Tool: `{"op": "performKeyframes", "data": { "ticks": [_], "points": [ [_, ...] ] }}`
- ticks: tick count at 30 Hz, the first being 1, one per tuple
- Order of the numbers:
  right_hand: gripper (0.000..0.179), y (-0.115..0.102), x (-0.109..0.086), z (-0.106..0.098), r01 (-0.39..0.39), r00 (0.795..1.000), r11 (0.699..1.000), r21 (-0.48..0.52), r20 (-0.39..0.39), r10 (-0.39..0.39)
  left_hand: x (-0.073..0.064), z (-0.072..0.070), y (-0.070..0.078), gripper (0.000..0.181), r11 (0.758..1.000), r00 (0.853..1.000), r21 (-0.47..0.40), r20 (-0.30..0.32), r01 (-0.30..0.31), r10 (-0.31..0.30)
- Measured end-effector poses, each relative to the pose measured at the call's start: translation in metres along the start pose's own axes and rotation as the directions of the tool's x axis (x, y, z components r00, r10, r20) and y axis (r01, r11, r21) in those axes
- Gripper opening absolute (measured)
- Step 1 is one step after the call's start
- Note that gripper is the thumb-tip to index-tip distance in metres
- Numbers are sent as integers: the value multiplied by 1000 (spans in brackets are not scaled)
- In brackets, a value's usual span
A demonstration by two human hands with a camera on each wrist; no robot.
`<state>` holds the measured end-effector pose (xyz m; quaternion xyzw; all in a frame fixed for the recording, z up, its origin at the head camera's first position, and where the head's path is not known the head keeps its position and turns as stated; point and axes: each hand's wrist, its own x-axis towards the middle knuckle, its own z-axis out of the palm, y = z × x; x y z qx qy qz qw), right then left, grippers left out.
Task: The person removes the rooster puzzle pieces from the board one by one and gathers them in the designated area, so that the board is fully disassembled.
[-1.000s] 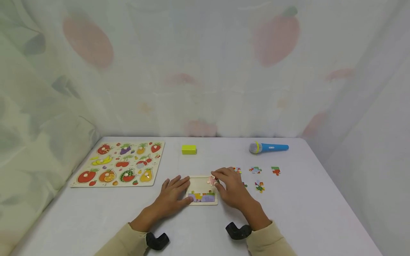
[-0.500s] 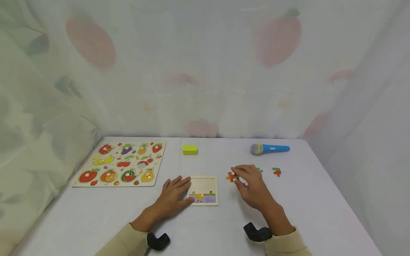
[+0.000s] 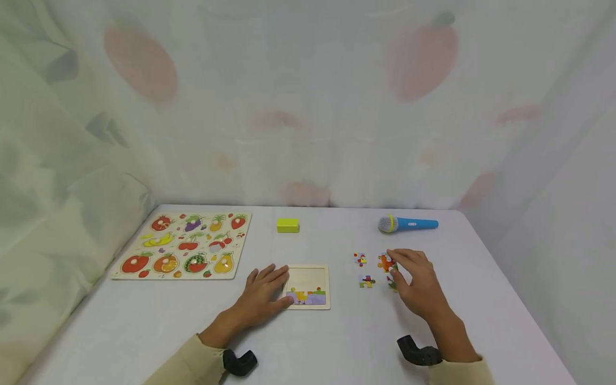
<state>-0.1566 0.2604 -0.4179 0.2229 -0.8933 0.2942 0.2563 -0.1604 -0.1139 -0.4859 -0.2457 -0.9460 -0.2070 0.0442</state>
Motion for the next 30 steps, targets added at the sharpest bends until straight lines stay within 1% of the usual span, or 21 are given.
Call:
{"op": "performKeyframes", "data": {
  "ticks": [4, 10, 13, 16, 19, 23, 27, 30],
  "points": [
    [48, 11, -8, -7, -19, 1000, 999, -34, -14, 18, 0, 1, 0, 68, 1000, 1000, 10, 7, 8, -8],
    [47, 32, -22, -11, -49, 998, 998, -45, -36, 48, 1, 2, 0, 68, 1000, 1000, 4, 15, 12, -12],
    [48, 42, -29, -11, -76, 997, 996, -44, -31, 74, 1, 1, 0, 68, 1000, 1000, 4, 18, 18, -18],
    [48, 50, -34, -11, -114, 993, 993, -41, -9, 114, 0, 0, 0, 68, 1000, 999, 1, 20, 25, -25],
    [45, 56, -39, -11, -171, 985, 984, -48, 26, 172, 0, -1, 1, 68, 1000, 999, -4, 26, 30, -30],
    [41, 62, -43, -11, -251, 964, 964, -89, 71, 258, 0, -1, 1, 68, 999, 999, -6, 33, 35, -35],
    [40, 68, -47, -11, -283, 952, 953, -104, 87, 292, 0, -2, 1, 68, 999, 999, -8, 29, 34, -34],
    [37, 70, -49, -11, -320, 938, 941, -108, 107, 331, 0, -1, 1, 68, 999, 999, -10, 28, 34, -34]
  ]
}}
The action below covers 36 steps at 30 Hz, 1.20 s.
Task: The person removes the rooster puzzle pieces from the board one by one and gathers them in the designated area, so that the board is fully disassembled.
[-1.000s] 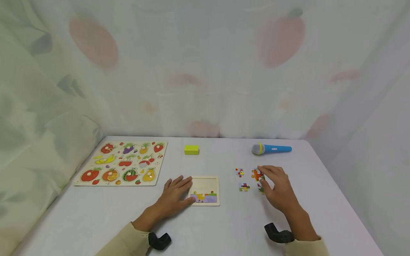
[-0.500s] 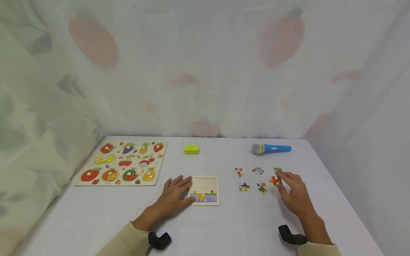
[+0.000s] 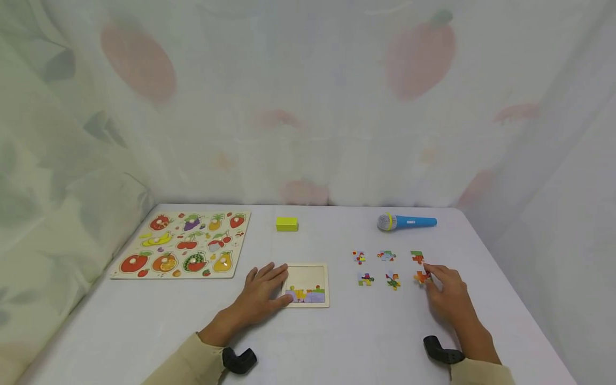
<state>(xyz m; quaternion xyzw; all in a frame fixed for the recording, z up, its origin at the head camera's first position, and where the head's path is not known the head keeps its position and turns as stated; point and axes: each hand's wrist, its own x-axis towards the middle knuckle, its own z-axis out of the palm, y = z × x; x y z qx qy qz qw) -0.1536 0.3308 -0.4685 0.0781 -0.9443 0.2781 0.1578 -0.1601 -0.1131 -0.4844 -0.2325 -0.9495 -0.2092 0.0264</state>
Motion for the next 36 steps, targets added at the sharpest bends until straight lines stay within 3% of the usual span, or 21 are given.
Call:
{"op": "performKeyframes", "data": {
  "ticks": [4, 16, 21, 28, 36],
  "points": [
    [35, 3, -1, 2, -57, 998, 998, -13, 36, 58, 1, 1, -1, 68, 1000, 1000, 0, -1, 0, 0],
    [38, 10, -2, 7, -83, 992, 995, -50, 87, 87, 1, 1, -2, 68, 1000, 1000, 2, -7, -1, 1],
    [38, 7, -1, 3, -100, 992, 994, -42, 70, 103, 1, 1, 0, 68, 1000, 1000, -2, 0, 1, -1],
    [40, -18, 6, -7, 19, 997, 1000, 6, -70, -19, 0, -2, 1, 65, 1000, 1000, -12, -9, -22, 22],
    [45, -72, 17, -18, 159, 980, 986, 49, -131, -151, 0, -1, -1, 66, 1000, 1000, -8, -5, -14, 14]
  ]
}}
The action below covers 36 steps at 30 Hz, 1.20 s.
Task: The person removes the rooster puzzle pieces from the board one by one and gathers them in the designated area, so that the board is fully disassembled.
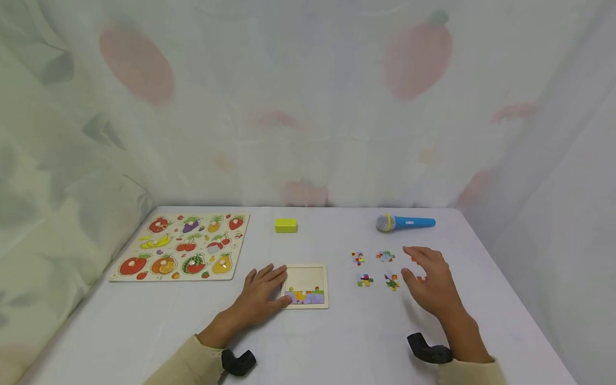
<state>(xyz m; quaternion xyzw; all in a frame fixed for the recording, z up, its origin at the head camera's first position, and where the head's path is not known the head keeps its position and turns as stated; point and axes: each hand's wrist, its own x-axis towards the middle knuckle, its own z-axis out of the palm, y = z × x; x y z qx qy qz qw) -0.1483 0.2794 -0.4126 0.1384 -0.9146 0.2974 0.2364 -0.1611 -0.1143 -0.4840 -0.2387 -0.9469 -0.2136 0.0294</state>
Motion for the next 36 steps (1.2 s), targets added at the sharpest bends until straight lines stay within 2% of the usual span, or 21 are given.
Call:
{"op": "performKeyframes", "data": {
  "ticks": [8, 18, 26, 36],
  "points": [
    [50, -30, 12, 10, 133, 991, 989, 61, 1, -133, 0, 3, -2, 68, 1000, 1000, -4, -3, 7, -7],
    [53, -57, 18, 25, 211, 976, 966, 151, 17, -216, -1, 2, -2, 66, 1000, 999, -11, -27, -20, 19],
    [51, -80, 20, 44, 224, 967, 953, 204, 72, -243, -1, 0, 0, 65, 1000, 1000, -7, -24, -18, 18],
    [48, -97, 22, 72, 295, 939, 915, 275, 94, -331, -1, 1, -1, 66, 1000, 1000, -6, -23, -10, 10]
  ]
}}
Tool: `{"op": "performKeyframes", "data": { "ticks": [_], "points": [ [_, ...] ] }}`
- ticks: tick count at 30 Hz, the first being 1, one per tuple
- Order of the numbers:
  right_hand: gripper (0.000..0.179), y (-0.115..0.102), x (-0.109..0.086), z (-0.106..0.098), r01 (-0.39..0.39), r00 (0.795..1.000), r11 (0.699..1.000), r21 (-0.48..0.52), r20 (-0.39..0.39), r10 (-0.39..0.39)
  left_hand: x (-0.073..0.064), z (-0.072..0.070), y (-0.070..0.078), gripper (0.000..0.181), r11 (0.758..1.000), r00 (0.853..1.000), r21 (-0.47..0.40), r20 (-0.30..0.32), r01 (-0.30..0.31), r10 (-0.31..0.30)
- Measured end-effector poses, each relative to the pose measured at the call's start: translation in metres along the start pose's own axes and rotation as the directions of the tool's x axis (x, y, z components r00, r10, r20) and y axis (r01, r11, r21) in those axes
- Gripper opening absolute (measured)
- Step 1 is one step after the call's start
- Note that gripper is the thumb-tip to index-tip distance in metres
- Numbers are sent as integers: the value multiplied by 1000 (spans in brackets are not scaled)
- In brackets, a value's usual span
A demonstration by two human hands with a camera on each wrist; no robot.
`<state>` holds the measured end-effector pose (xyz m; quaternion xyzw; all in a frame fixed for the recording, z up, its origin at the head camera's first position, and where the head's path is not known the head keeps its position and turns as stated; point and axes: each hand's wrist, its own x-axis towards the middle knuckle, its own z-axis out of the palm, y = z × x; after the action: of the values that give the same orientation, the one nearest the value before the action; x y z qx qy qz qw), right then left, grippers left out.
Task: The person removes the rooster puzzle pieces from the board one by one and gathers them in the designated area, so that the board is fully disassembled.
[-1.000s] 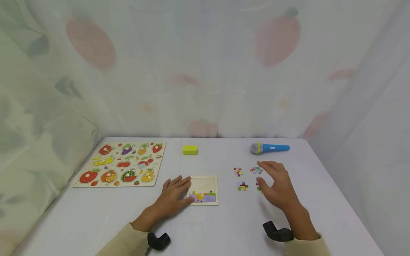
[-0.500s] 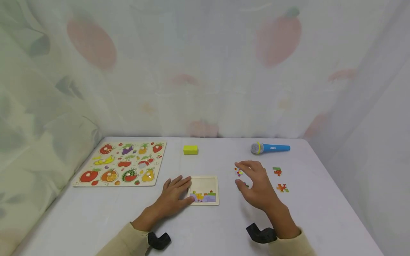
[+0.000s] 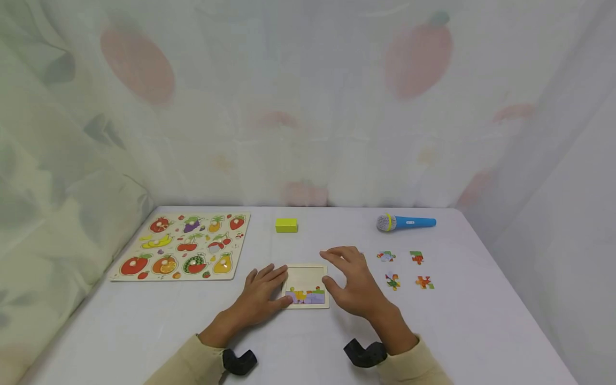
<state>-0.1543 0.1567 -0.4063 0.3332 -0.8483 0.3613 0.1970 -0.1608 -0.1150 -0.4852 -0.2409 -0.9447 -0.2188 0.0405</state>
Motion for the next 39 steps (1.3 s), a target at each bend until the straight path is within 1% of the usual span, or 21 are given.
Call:
{"op": "performKeyframes", "data": {
  "ticks": [7, 10, 17, 19, 23, 25, 28, 33, 36, 39],
  "points": [
    [48, 1, 4, 19, 28, 999, 998, 48, 29, -30, 0, 0, 1, 68, 999, 999, 25, 23, 23, -24],
    [47, 3, 5, 29, 32, 999, 997, 68, 41, -35, 0, -1, 1, 70, 999, 999, 22, 26, 25, -26],
    [48, 9, 2, 53, -15, 994, 993, 120, 107, 2, 1, -2, 0, 75, 1000, 999, 22, 40, 18, -19],
    [48, 11, 1, 60, -6, 993, 991, 132, 122, -10, 1, -2, 0, 77, 1000, 999, 22, 47, 17, -18],
    [47, 18, -3, 74, 42, 988, 990, 134, 144, -61, 2, -2, -1, 79, 1000, 998, 26, 57, 11, -13],
    [46, 20, -5, 79, 47, 984, 991, 124, 165, -67, 2, -2, -2, 80, 999, 998, 32, 59, 6, -8],
    [46, 21, -7, 84, 23, 978, 994, 103, 203, -44, 2, -3, -2, 80, 999, 998, 33, 57, -3, 1],
    [46, 20, -8, 88, -44, 965, 997, 58, 263, 27, 2, -3, -2, 80, 1000, 999, 27, 53, -4, 2],
    [47, 19, -8, 89, -88, 950, 996, 20, 302, 78, 2, -4, -1, 80, 1000, 998, 23, 61, 6, -7],
    [48, 18, -8, 91, -114, 932, 993, -37, 342, 119, 2, -4, 0, 80, 1000, 998, 15, 69, 8, -9]
  ]
}}
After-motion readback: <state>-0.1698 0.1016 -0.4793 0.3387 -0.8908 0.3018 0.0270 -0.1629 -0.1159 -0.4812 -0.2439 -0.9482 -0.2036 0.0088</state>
